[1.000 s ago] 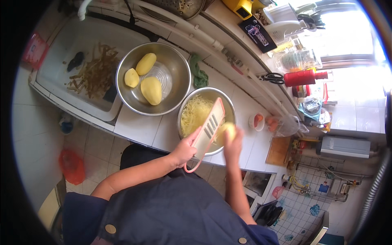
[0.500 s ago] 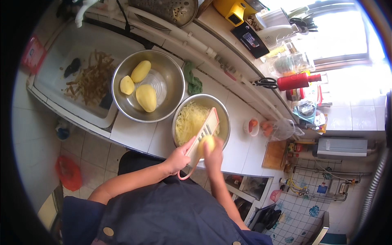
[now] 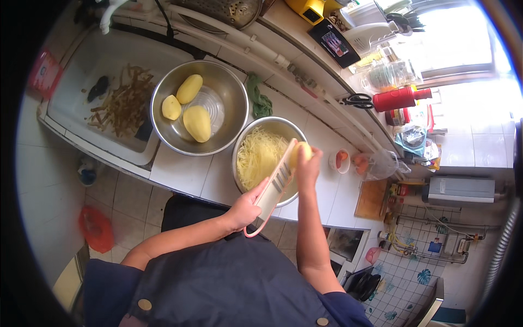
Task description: The person grates peeled potatoes into a metal bowl using a handheld grater. They pick up potatoes from a second bowl, grate them, and place the remaining pieces back into the bowl.
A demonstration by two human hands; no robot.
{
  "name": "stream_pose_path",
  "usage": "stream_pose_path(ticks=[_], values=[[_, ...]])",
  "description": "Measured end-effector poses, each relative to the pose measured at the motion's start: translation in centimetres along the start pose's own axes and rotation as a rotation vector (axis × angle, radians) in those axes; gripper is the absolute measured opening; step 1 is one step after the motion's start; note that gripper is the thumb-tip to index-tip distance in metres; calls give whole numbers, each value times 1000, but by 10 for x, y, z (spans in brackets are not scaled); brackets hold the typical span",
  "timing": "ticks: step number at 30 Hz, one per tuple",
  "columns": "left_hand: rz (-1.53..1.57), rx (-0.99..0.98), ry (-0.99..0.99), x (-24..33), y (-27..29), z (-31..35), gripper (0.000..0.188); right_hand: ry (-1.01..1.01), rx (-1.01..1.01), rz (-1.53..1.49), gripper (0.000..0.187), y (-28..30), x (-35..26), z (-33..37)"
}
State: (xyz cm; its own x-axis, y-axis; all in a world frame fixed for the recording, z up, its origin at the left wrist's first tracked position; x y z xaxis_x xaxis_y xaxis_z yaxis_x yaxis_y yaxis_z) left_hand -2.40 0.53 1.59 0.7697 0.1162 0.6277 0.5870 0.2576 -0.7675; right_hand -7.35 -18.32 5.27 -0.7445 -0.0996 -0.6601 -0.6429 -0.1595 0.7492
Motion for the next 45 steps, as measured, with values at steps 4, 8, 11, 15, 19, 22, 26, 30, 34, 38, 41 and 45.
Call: stream_pose_path(ticks=[4, 8, 11, 15, 19, 22, 26, 30, 34, 38, 41, 45], values=[[1, 159, -82, 8, 10, -8, 79, 66, -136, 141, 45, 7, 9, 66], [-55, 102, -54, 5, 13, -8, 78, 119, -106, 126, 46, -10, 25, 76], [47, 38, -36, 7, -3, -6, 78, 22, -10, 78, 42, 1, -1, 5], [42, 104, -36, 13, 4, -17, 77, 28, -36, 27, 43, 11, 20, 42], [-61, 93, -61, 0, 12, -16, 78, 61, -100, 204, 45, -7, 27, 77], [-10, 51, 2, 1, 0, -11, 79, 0, 46, 164, 42, -6, 23, -2], [-1, 198, 15, 8, 15, -21, 81, -21, -90, 113, 43, 4, 12, 27], [-1, 144, 59, 8, 20, -22, 80, 25, -204, 266, 45, -16, 17, 82], [-1, 71, 55, 9, 0, -12, 78, -155, -69, 142, 41, -7, -2, -17], [32, 191, 7, 10, 11, -25, 78, 13, -187, 281, 44, -6, 17, 47], [-26, 145, -32, 3, 15, -25, 77, 97, -168, 291, 44, -15, 19, 76], [-8, 51, -12, 2, -5, -14, 76, -61, -51, 134, 37, 6, -10, -7]])
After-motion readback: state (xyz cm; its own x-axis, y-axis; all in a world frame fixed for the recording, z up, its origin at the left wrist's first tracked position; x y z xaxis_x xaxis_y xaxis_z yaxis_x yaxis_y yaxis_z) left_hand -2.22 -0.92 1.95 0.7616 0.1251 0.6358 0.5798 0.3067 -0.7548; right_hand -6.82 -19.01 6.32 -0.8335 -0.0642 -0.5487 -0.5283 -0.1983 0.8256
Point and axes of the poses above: each hand's wrist, its own z-axis away from the middle knuckle, its own y-axis out of the back of the hand, x = y × z, the point moved 4 cm from there along -z, towards the middle knuckle, and after that the axes turned 9 degrees about -y, right-handed, at the moved point
